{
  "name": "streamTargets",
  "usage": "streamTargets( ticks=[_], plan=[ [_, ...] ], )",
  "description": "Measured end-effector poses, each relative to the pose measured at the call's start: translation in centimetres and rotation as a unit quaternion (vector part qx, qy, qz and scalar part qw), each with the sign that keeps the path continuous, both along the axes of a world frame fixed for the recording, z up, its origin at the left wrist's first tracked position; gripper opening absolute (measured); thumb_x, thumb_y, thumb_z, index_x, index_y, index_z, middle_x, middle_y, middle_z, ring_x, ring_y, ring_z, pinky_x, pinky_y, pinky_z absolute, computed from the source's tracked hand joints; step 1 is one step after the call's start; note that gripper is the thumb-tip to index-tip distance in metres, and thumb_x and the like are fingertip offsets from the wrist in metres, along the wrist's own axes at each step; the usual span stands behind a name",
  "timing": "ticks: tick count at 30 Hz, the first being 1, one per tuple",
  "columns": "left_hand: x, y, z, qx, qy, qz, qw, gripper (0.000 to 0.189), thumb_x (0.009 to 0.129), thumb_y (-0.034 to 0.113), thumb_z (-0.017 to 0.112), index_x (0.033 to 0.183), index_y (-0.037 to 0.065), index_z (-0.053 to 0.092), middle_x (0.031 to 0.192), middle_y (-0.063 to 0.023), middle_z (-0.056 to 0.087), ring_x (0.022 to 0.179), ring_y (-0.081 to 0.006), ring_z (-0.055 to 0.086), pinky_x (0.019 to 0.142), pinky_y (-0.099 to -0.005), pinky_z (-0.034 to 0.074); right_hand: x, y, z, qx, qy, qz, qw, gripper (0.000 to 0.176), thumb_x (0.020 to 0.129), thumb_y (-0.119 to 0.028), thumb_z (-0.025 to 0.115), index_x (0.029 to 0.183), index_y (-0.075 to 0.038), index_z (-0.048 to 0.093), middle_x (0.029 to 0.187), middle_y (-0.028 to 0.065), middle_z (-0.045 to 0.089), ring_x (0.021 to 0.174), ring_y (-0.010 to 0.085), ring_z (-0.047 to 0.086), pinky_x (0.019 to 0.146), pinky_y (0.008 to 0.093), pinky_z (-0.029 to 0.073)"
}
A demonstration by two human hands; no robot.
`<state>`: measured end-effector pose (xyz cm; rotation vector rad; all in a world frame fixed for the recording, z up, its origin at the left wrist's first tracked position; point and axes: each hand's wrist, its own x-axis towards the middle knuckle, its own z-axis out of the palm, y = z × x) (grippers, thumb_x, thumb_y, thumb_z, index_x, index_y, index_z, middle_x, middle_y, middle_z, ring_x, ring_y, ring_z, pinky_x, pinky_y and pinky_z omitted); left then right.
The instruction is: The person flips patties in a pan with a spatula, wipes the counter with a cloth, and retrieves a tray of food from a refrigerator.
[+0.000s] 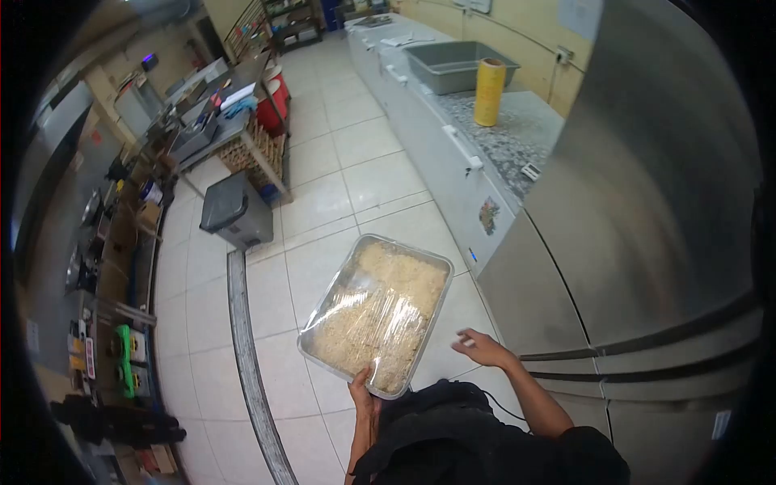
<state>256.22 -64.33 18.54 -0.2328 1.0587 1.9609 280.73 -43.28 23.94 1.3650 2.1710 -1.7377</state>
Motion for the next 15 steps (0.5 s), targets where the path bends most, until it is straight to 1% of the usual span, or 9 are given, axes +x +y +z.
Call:
streamTargets(
  ticks=[2, 3, 6, 7, 8, 9, 10, 13, 15],
  plan=[
    [-2.0, 0.0, -1.3, -0.001, -0.002, 0.017, 1.0, 0.047, 0.082, 0.006, 0.061, 0.126, -0.006, 0.049, 0.115, -0.0167, 0.061, 0.101, -0.0298, 0.063, 0.088, -0.0425, 0.054, -5.8, 1.3, 0.0, -0.144, 0.102, -0.045, 0.983, 0.066, 0.092, -0.047, 0.06, 0.135, 0.0, 0.045, 0.124, 0.018, 0.059, 0.111, 0.0292, 0.061, 0.094, 0.0416, 0.048],
    [-3.1, 0.3, -1.8, -0.007, 0.004, 0.027, 1.0, 0.047, 0.081, 0.005, 0.061, 0.124, -0.006, 0.049, 0.114, -0.0166, 0.061, 0.1, -0.0296, 0.064, 0.087, -0.0421, 0.054, -8.3, 1.9, -0.5, -0.22, 0.148, -0.065, 0.962, 0.066, 0.093, -0.047, 0.059, 0.137, 0.0, 0.043, 0.124, 0.0164, 0.059, 0.11, 0.0284, 0.061, 0.094, 0.0425, 0.048],
    [-7.3, 0.1, -0.7, -0.037, 0.018, 0.045, 0.998, 0.046, 0.077, 0.005, 0.062, 0.12, -0.006, 0.051, 0.112, -0.0163, 0.061, 0.097, -0.0292, 0.064, 0.085, -0.0413, 0.054, -16.0, 3.3, -1.9, -0.352, 0.232, -0.128, 0.898, 0.065, 0.092, -0.043, 0.063, 0.137, -0.001, 0.042, 0.124, 0.0151, 0.058, 0.11, 0.0278, 0.06, 0.096, 0.0435, 0.047],
    [-9.6, 0.2, -0.4, -0.04, 0.025, 0.043, 0.998, 0.046, 0.077, 0.006, 0.063, 0.119, -0.005, 0.051, 0.111, -0.0162, 0.061, 0.097, -0.029, 0.064, 0.085, -0.041, 0.054, -18.7, 3.4, -2.4, -0.367, 0.253, -0.161, 0.881, 0.064, 0.091, -0.039, 0.064, 0.136, 0.0, 0.042, 0.124, 0.015, 0.058, 0.111, 0.0279, 0.059, 0.097, 0.0431, 0.046],
    [-12.2, -0.3, -1.6, -0.045, 0.015, 0.014, 0.999, 0.05, 0.075, 0.006, 0.065, 0.122, -0.006, 0.05, 0.113, -0.0172, 0.061, 0.098, -0.0287, 0.064, 0.086, -0.0411, 0.053, -21.2, 3.8, -2.7, -0.377, 0.274, -0.196, 0.863, 0.062, 0.091, -0.036, 0.065, 0.136, 0.001, 0.042, 0.124, 0.0148, 0.058, 0.112, 0.0279, 0.059, 0.099, 0.0428, 0.045],
    [-15.0, 0.3, -0.3, -0.044, 0.034, 0.005, 0.998, 0.052, 0.075, 0.005, 0.065, 0.123, -0.007, 0.049, 0.115, -0.0181, 0.06, 0.099, -0.0286, 0.064, 0.086, -0.041, 0.053, -23.8, 4.6, -2.9, -0.383, 0.296, -0.23, 0.844, 0.061, 0.09, -0.032, 0.065, 0.135, 0.001, 0.043, 0.124, 0.0147, 0.058, 0.112, 0.028, 0.058, 0.1, 0.0424, 0.045],
    [-16.6, 0.7, 1.3, -0.042, 0.053, -0.001, 0.998, 0.055, 0.074, 0.005, 0.065, 0.125, -0.007, 0.048, 0.116, -0.019, 0.06, 0.1, -0.0284, 0.063, 0.087, -0.0408, 0.052, -25.1, 5.5, -4.9, -0.405, 0.295, -0.233, 0.834, 0.058, 0.088, -0.021, 0.066, 0.134, 0.004, 0.043, 0.123, 0.0155, 0.058, 0.113, 0.0282, 0.057, 0.103, 0.0423, 0.043],
    [-24.5, 1.1, 4.7, -0.052, 0.11, -0.038, 0.992, 0.056, 0.077, 0.007, 0.069, 0.127, -0.007, 0.049, 0.118, -0.0195, 0.061, 0.103, -0.0266, 0.063, 0.088, -0.039, 0.052, -32.6, 5.6, -2.4, -0.387, 0.322, -0.265, 0.823, 0.032, 0.085, -0.012, 0.068, 0.111, 0.004, 0.06, 0.102, 0.0125, 0.065, 0.097, 0.0231, 0.063, 0.09, 0.0373, 0.049],
    [-31.0, 2.0, 5.7, -0.077, 0.144, -0.053, 0.985, 0.053, 0.079, 0.01, 0.072, 0.125, -0.008, 0.052, 0.116, -0.0183, 0.063, 0.102, -0.0247, 0.064, 0.087, -0.0371, 0.052, -38.7, 6.4, -0.6, -0.352, 0.316, -0.248, 0.845, 0.034, 0.082, -0.008, 0.068, 0.113, 0.004, 0.058, 0.103, 0.0121, 0.064, 0.097, 0.023, 0.063, 0.089, 0.0367, 0.05]
  ],
)
